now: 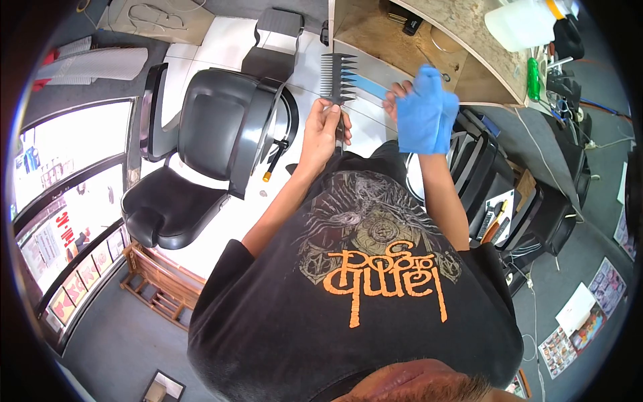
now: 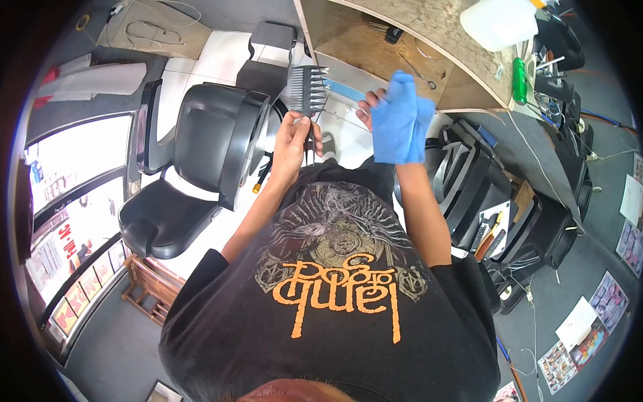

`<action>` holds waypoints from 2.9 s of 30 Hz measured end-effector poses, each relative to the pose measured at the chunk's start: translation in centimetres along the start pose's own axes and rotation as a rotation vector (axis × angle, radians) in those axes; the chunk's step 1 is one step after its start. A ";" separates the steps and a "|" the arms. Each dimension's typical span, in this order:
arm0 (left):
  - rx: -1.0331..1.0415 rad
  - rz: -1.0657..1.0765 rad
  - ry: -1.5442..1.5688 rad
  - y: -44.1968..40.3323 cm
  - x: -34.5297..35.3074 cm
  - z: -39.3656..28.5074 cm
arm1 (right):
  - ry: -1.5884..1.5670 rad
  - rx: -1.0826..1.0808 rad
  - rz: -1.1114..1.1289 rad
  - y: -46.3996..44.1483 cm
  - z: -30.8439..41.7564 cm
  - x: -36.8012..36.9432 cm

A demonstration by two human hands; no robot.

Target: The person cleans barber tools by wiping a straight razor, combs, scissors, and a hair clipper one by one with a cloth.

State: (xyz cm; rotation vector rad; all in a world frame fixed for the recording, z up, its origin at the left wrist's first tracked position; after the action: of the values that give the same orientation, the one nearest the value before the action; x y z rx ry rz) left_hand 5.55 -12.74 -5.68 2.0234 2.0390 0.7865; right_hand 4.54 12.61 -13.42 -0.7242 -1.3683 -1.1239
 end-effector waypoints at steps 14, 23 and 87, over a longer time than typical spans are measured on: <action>0.114 0.092 -0.500 1.5 2.6 1.3 | 0.423 -0.386 -1.052 -1.0 -7.7 4.8; 0.298 -0.175 0.110 -0.7 2.1 0.5 | 0.564 -0.475 -0.828 1.0 -4.3 3.4; 0.393 0.278 -0.763 -2.9 -0.5 5.7 | 2.472 -1.177 -1.671 16.9 24.0 30.2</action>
State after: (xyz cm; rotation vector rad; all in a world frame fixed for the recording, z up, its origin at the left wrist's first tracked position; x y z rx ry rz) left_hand 5.69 -11.60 -11.96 2.3232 1.5509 -0.3754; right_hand 6.62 34.68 22.40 -1.5536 -1.5707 2.4204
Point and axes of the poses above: each hand's wrist, its own y-axis away from the middle knuckle, its own x-axis out of the palm, z = x × y, the point moved 1 cm from there along -y, towards the middle knuckle, and after that the axes turned 15 degrees about -z, right-handed, at the moved point
